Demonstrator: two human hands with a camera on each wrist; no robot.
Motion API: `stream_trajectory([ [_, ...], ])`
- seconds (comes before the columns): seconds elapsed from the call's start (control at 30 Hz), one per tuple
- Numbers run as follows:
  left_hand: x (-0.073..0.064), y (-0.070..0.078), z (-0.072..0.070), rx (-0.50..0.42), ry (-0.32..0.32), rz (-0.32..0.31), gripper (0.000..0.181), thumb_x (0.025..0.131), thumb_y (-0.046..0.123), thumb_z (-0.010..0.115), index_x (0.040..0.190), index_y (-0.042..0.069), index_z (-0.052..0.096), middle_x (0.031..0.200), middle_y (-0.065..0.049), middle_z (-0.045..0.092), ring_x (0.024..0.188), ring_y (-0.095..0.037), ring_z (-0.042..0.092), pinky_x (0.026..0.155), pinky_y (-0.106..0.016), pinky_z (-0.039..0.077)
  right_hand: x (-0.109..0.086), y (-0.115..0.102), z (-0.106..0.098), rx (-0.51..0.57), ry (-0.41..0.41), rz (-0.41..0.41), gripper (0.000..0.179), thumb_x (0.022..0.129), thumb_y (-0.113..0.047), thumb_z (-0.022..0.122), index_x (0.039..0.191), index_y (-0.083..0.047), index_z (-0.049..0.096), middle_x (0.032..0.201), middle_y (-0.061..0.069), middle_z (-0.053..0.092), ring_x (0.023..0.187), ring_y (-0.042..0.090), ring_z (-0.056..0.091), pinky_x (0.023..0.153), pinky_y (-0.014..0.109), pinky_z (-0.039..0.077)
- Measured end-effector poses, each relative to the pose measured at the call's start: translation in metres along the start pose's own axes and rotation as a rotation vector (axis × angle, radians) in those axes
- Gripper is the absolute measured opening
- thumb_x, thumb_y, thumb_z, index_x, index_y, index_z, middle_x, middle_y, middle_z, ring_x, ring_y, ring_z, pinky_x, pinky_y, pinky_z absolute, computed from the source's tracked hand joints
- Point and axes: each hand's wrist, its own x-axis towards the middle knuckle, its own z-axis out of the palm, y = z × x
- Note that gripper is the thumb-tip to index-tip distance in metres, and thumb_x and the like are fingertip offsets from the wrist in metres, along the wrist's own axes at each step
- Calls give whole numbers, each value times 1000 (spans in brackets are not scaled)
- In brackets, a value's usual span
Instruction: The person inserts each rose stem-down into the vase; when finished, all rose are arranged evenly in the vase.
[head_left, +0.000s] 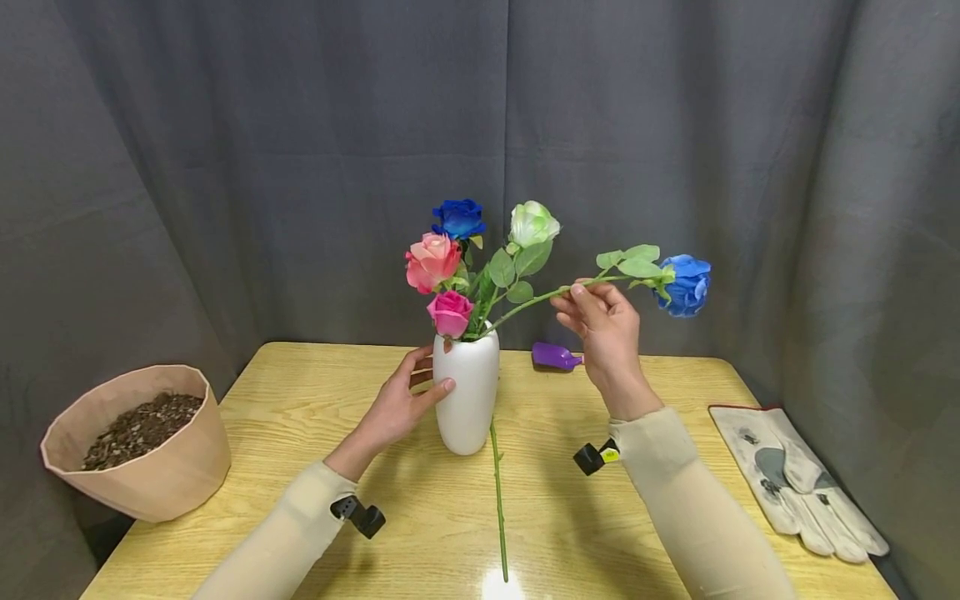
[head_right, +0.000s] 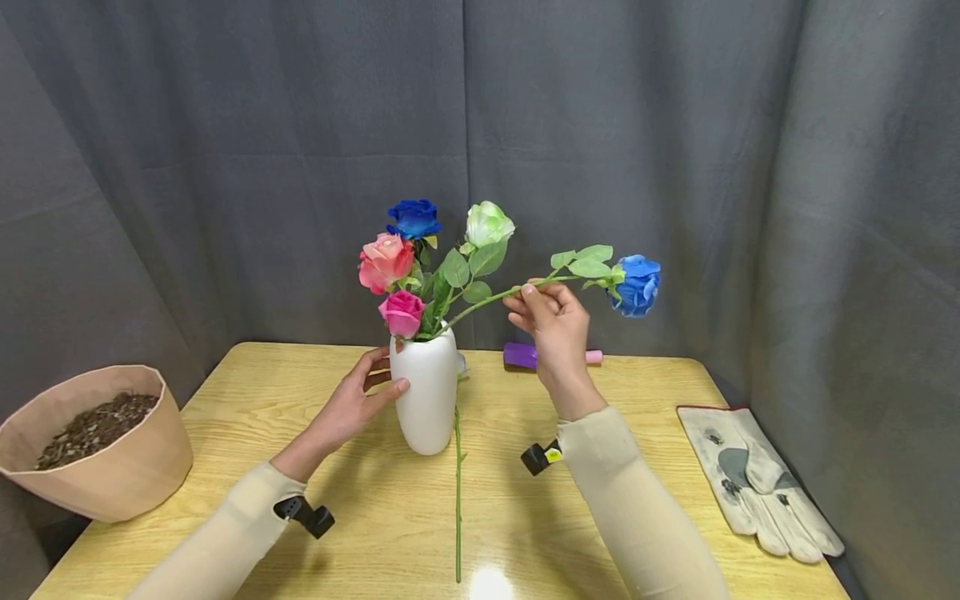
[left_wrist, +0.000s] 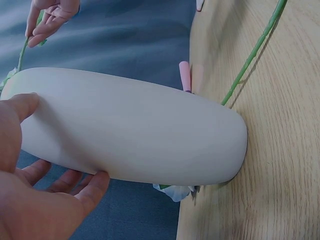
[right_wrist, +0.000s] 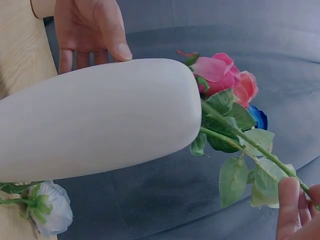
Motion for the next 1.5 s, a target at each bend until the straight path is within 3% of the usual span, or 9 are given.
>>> stream_trajectory([
  [0.2,-2,3,-1,1,-9,-4,77,95,47,65,155,20,26,155,-13,39,144,-39,41,112,-55,43,1,9,6,-43,-23,18,7,99,-11,60,105,-7,60,90,0,70,83,9,75,71,22,61],
  [0.47,0,3,0,-9,-28,-40,76,98,36,64,157,14,23,157,-18,35,145,-43,37,113,-57,41,0,22,15,-131,-89,79,17,100,-13,61,112,-3,58,91,-3,71,85,8,74,72,22,61],
  [0.77,-1,0,0,-15,-7,-5,76,95,47,65,155,21,27,154,-12,40,143,-38,42,111,-55,44,-4,36,24,-243,-179,136,13,99,-15,63,108,-7,60,93,-4,73,88,10,74,77,27,62],
  [1.07,-2,0,0,-27,-8,-3,76,94,47,66,155,21,28,154,-12,40,143,-38,42,110,-56,45,-7,42,32,-235,-190,173,19,100,-20,62,110,-6,59,94,-2,73,89,11,74,78,29,62],
  [1.23,-2,1,0,-22,-6,-2,77,94,48,66,155,21,27,154,-12,40,143,-39,41,111,-56,44,-7,43,34,-268,-164,161,20,100,-29,62,108,-10,59,94,-2,72,87,10,73,72,27,60],
  [1.5,-2,0,-1,-24,-5,1,77,93,49,66,154,21,28,153,-12,40,143,-39,42,110,-55,45,-6,48,37,-333,-142,161,19,96,-28,68,104,-11,67,86,-9,72,75,9,63,55,24,47],
])
